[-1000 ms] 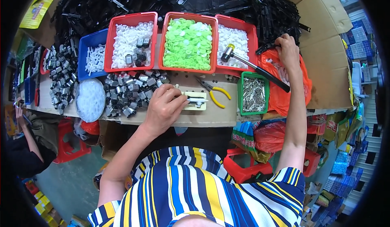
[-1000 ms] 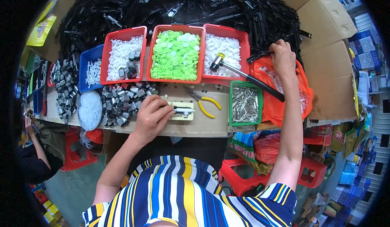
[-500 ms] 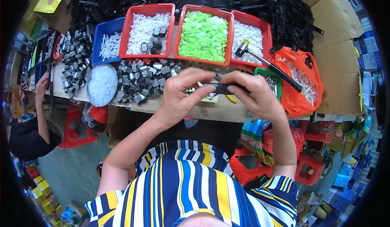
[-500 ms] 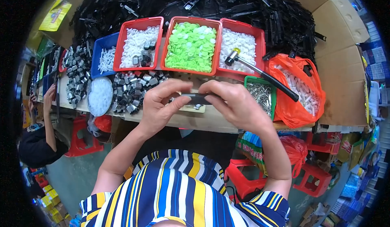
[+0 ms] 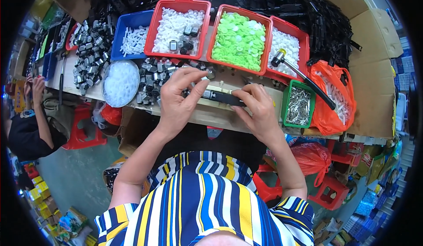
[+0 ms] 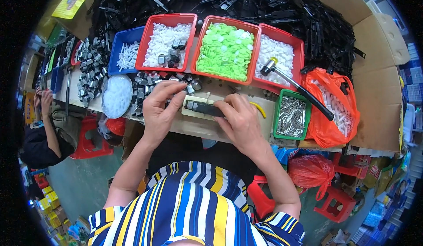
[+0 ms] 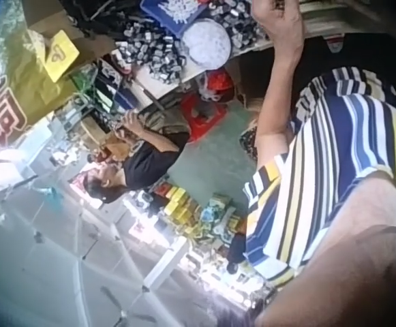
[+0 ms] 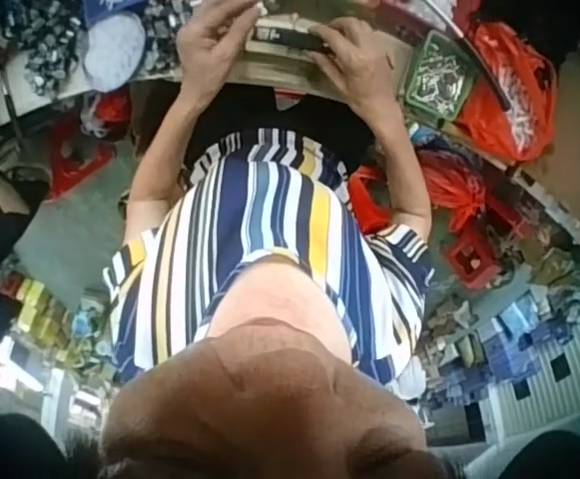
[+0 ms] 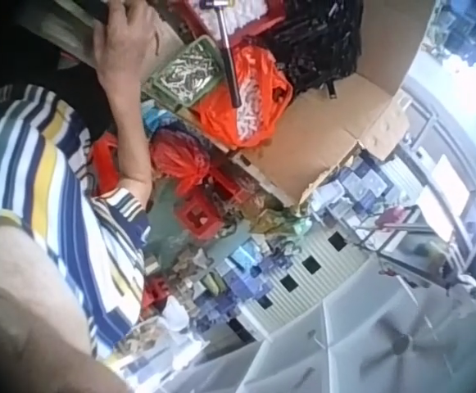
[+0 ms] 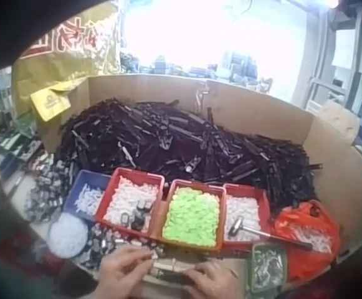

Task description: Assembling small electronic components by inserting internal parts and wires into a plastic housing using pliers and a small hammer.

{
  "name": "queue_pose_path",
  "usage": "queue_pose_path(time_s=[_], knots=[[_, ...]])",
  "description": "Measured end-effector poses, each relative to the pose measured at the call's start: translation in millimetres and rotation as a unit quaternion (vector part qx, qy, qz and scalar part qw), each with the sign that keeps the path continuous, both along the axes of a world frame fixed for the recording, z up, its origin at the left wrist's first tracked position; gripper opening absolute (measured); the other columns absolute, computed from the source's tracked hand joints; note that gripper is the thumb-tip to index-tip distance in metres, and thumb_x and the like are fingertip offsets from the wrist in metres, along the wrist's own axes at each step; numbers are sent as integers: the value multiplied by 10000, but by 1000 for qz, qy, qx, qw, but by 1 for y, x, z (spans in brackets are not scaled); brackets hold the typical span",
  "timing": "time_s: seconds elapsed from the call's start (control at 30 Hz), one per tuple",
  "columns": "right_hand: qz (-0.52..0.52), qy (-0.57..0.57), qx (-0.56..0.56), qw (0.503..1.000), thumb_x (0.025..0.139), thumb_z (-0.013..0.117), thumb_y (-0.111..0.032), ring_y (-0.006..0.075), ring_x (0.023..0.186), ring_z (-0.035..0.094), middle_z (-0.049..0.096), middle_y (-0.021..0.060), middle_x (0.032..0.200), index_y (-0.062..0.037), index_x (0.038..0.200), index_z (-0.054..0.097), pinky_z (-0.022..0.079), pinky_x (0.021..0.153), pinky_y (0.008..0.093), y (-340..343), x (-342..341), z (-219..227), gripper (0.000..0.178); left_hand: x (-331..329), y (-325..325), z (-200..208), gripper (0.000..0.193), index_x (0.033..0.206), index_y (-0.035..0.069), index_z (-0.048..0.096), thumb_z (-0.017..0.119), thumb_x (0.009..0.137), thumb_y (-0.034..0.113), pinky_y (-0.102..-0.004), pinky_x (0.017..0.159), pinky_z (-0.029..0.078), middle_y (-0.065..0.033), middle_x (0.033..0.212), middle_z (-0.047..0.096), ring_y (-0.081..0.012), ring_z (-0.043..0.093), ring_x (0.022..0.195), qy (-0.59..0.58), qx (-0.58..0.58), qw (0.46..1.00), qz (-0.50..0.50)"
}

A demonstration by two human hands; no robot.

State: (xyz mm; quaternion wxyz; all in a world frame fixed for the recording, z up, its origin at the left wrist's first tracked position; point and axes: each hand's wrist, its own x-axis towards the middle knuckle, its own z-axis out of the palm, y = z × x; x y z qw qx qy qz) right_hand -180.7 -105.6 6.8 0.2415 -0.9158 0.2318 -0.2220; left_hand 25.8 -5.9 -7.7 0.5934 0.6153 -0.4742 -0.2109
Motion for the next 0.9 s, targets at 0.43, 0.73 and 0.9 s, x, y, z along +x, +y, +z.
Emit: queue_pose_path(time_s=[0.43, 0.73, 0.9], knots=[[10, 19, 8, 1000, 762, 776, -86, 301, 956, 585, 580, 92, 983, -57, 1073, 665, 453, 759, 426, -1, 23, -20, 331, 7, 11, -4, 172, 1006, -16, 737, 763, 847, 46, -337, 770, 521, -133, 963, 682, -255, 657, 886, -121, -9, 992, 26], [14, 12, 14, 1000, 761, 778, -94, 315, 993, 588, 590, 108, 1044, -52, 1122, 655, 470, 814, 433, -3, 18, -24, 383, -21, -1, -35, 270, 1040, -55, 664, 673, 793, 54, -427, 898, 532, -159, 1077, 641, -341, 632, 1091, -378, -91, 913, -122], [-73, -2, -13, 997, 810, 756, -108, 371, 1018, 632, 663, 183, 1058, -8, 1076, 678, 518, 866, 444, -52, -17, 9, 294, -22, -2, -40, 264, 1036, -74, 694, 734, 785, -1, -391, 872, 559, -163, 1089, 668, -322, 655, 1044, -400, -81, 903, -136]])
